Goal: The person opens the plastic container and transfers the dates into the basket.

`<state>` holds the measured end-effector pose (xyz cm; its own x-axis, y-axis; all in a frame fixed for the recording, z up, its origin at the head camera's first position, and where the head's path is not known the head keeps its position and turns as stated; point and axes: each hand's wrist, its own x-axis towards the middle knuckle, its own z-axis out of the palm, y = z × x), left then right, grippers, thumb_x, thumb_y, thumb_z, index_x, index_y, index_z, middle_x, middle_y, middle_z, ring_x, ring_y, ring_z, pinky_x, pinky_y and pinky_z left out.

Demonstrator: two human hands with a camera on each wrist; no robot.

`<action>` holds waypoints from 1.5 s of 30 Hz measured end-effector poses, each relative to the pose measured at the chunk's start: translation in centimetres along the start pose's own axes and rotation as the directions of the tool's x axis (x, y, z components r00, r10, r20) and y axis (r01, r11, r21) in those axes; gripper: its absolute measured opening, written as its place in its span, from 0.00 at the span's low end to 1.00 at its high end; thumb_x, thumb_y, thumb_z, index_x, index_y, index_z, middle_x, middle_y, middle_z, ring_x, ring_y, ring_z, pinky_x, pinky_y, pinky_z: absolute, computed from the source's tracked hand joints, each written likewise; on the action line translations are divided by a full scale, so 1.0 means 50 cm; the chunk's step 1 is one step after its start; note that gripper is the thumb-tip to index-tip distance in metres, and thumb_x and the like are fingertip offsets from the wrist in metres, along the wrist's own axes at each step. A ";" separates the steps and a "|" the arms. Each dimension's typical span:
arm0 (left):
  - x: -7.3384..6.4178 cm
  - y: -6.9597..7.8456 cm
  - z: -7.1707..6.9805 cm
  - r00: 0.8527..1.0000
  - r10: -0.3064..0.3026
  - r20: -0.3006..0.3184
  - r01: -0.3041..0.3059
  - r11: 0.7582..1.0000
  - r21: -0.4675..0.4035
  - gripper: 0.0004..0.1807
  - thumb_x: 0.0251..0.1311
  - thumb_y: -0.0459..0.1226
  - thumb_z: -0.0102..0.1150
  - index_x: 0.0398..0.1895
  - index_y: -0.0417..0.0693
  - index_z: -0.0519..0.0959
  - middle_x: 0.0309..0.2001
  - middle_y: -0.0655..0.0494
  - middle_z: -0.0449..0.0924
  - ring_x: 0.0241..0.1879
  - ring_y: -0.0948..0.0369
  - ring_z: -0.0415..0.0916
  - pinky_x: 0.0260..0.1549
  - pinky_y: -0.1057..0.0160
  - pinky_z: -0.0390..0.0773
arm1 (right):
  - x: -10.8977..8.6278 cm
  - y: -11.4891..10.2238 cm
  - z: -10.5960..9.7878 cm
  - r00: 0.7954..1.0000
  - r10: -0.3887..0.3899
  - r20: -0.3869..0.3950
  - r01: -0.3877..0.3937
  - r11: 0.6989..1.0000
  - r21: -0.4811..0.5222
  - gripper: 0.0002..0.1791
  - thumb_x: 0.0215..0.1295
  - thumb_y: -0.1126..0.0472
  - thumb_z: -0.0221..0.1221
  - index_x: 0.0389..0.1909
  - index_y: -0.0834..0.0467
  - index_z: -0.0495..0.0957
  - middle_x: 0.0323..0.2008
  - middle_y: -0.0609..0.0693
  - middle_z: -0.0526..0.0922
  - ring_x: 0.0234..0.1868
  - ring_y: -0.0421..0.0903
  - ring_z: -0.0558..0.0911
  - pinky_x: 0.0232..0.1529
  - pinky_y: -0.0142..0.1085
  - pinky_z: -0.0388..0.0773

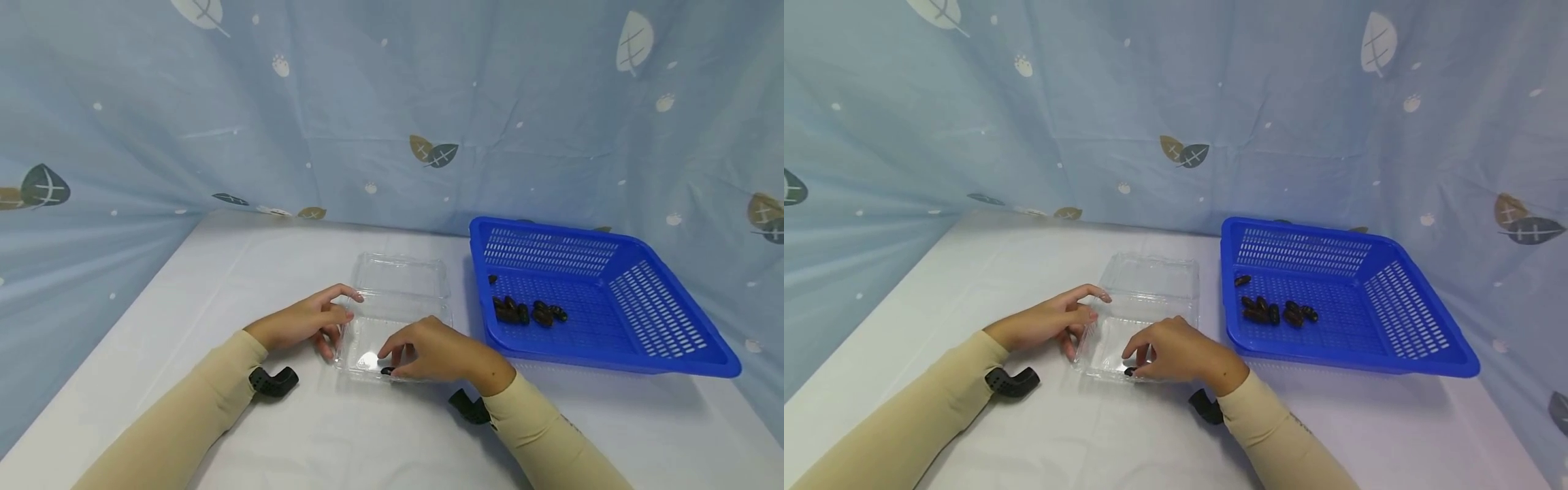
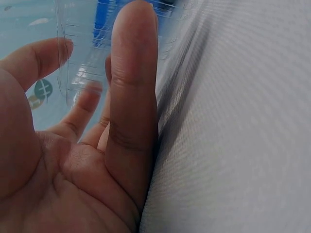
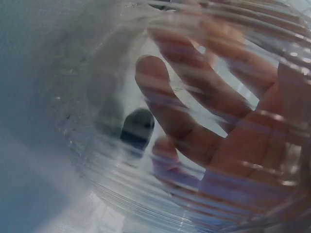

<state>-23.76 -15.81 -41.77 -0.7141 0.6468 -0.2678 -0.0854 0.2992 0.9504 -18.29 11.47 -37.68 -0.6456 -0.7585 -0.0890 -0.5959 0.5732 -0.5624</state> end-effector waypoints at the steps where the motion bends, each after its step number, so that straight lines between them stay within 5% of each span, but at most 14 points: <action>1: 0.000 0.000 0.000 1.000 0.002 0.000 -0.002 1.000 0.001 0.23 0.75 0.44 0.50 0.70 0.59 0.61 0.34 0.43 0.75 0.25 0.53 0.81 0.31 0.48 0.87 | 0.000 0.000 0.001 1.000 0.004 0.002 -0.004 1.000 -0.004 0.14 0.59 0.60 0.71 0.47 0.54 0.86 0.33 0.41 0.88 0.34 0.32 0.81 0.40 0.27 0.81; 21: 0.009 0.007 0.008 0.999 0.023 0.029 -0.023 1.000 -0.012 0.24 0.74 0.45 0.52 0.69 0.58 0.62 0.45 0.39 0.73 0.29 0.53 0.81 0.30 0.50 0.87 | -0.016 -0.001 0.001 0.999 0.053 -0.012 -0.053 0.999 -0.004 0.13 0.60 0.64 0.70 0.47 0.53 0.86 0.32 0.41 0.86 0.30 0.30 0.78 0.35 0.25 0.79; 30: -0.019 -0.024 -0.011 1.000 0.017 -0.017 -0.017 1.000 -0.005 0.26 0.73 0.45 0.54 0.70 0.55 0.61 0.37 0.43 0.74 0.28 0.54 0.80 0.28 0.53 0.87 | -0.001 -0.027 -0.015 0.987 -0.009 -0.160 0.011 1.000 0.014 0.13 0.61 0.65 0.68 0.48 0.57 0.86 0.32 0.44 0.87 0.31 0.36 0.80 0.33 0.28 0.80; 35: -0.018 -0.029 -0.012 1.000 0.017 -0.015 -0.017 1.000 -0.004 0.26 0.73 0.47 0.54 0.70 0.59 0.61 0.37 0.43 0.74 0.29 0.54 0.80 0.30 0.51 0.87 | -0.045 -0.044 -0.064 0.938 -0.032 -0.346 0.019 0.999 -0.039 0.17 0.60 0.65 0.69 0.51 0.55 0.85 0.34 0.43 0.86 0.34 0.41 0.79 0.33 0.31 0.79; 45: -0.004 -0.009 -0.004 1.000 0.018 0.000 -0.018 1.000 0.014 0.23 0.75 0.44 0.50 0.70 0.60 0.61 0.47 0.39 0.72 0.31 0.54 0.79 0.32 0.50 0.87 | -0.166 0.010 -0.153 0.765 -0.016 -0.644 -0.101 0.984 -0.145 0.20 0.58 0.72 0.69 0.52 0.56 0.85 0.36 0.48 0.86 0.33 0.39 0.78 0.29 0.31 0.76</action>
<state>-23.72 -16.22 -42.13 -0.7158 0.6518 -0.2504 -0.0628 0.2971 0.9528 -16.90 20.42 -30.95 -0.7919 -0.3898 0.4700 -0.5902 0.6860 -0.4255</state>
